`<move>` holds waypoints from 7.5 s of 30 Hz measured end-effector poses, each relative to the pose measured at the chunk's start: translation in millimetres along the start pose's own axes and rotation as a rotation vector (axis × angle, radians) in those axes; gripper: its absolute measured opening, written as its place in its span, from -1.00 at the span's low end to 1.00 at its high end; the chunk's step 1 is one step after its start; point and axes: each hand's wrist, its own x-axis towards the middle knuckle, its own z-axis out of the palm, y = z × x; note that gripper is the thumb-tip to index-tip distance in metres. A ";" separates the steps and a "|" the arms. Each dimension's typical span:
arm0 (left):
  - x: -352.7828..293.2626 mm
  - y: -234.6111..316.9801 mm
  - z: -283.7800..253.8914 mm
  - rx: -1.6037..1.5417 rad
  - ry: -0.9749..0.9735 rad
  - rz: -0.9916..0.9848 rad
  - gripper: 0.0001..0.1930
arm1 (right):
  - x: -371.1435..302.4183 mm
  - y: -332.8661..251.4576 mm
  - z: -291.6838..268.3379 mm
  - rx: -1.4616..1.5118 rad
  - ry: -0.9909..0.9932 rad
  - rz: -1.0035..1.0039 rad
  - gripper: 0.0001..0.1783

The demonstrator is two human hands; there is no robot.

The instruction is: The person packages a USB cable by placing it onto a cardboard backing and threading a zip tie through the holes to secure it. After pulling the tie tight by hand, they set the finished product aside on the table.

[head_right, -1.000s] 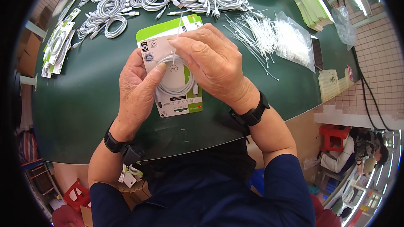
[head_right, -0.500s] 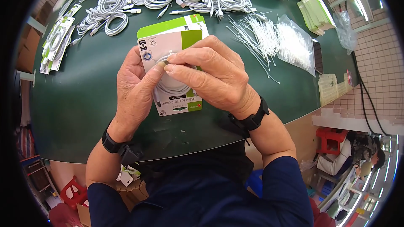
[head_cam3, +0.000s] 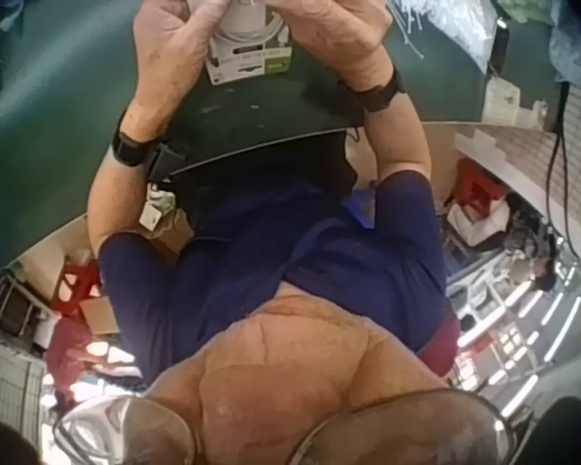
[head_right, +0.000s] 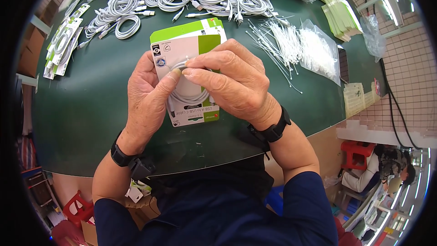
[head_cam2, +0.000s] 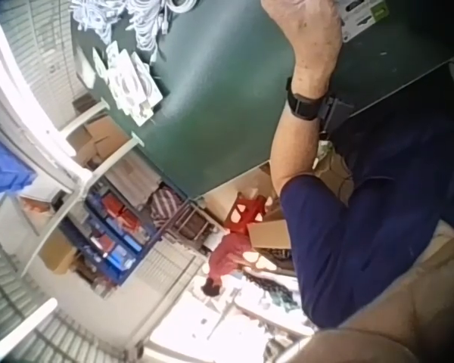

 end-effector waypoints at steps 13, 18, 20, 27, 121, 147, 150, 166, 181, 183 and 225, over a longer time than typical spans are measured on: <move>-2.0 -1.3 0.4 0.004 -0.005 0.002 -0.71 | -1.3 -0.5 0.9 0.000 -0.027 -0.009 -0.64; -2.6 -2.7 1.4 0.026 -0.014 0.018 -0.70 | -0.1 4.3 1.9 0.024 0.044 0.031 -0.69; -2.8 -3.6 3.3 0.017 -0.019 0.037 -0.70 | -0.2 6.6 2.1 0.047 0.060 0.074 -0.71; -3.7 -1.5 4.8 0.025 -0.015 0.056 -0.72 | 7.5 2.5 -2.3 0.070 0.013 0.062 -0.68; 16.3 -4.5 -21.7 -0.065 0.153 -0.062 -0.64 | -4.3 -4.3 21.3 0.541 -0.297 0.824 -0.65; 22.2 -0.9 -11.4 1.180 -0.195 0.794 -0.72 | -10.1 3.0 28.4 0.509 0.050 0.952 -0.70; 19.7 -2.3 -17.8 1.131 -0.192 0.743 -0.72 | -8.8 -1.9 25.8 0.336 -0.014 0.893 -0.74; -5.4 12.2 -1.3 0.479 0.032 -0.001 -0.59 | -14.3 6.5 12.1 0.705 0.225 0.934 -0.67; 14.3 94.0 -172.8 -0.065 0.379 0.066 -0.62 | -3.1 23.9 4.3 0.666 0.177 0.983 -0.68; 24.8 98.9 -169.8 -0.113 0.455 0.056 -0.56 | -5.4 28.9 0.8 0.671 0.174 0.959 -0.69; 61.8 70.4 -92.5 0.550 0.179 0.080 -0.76 | -5.1 23.8 4.3 0.583 0.084 0.936 -0.79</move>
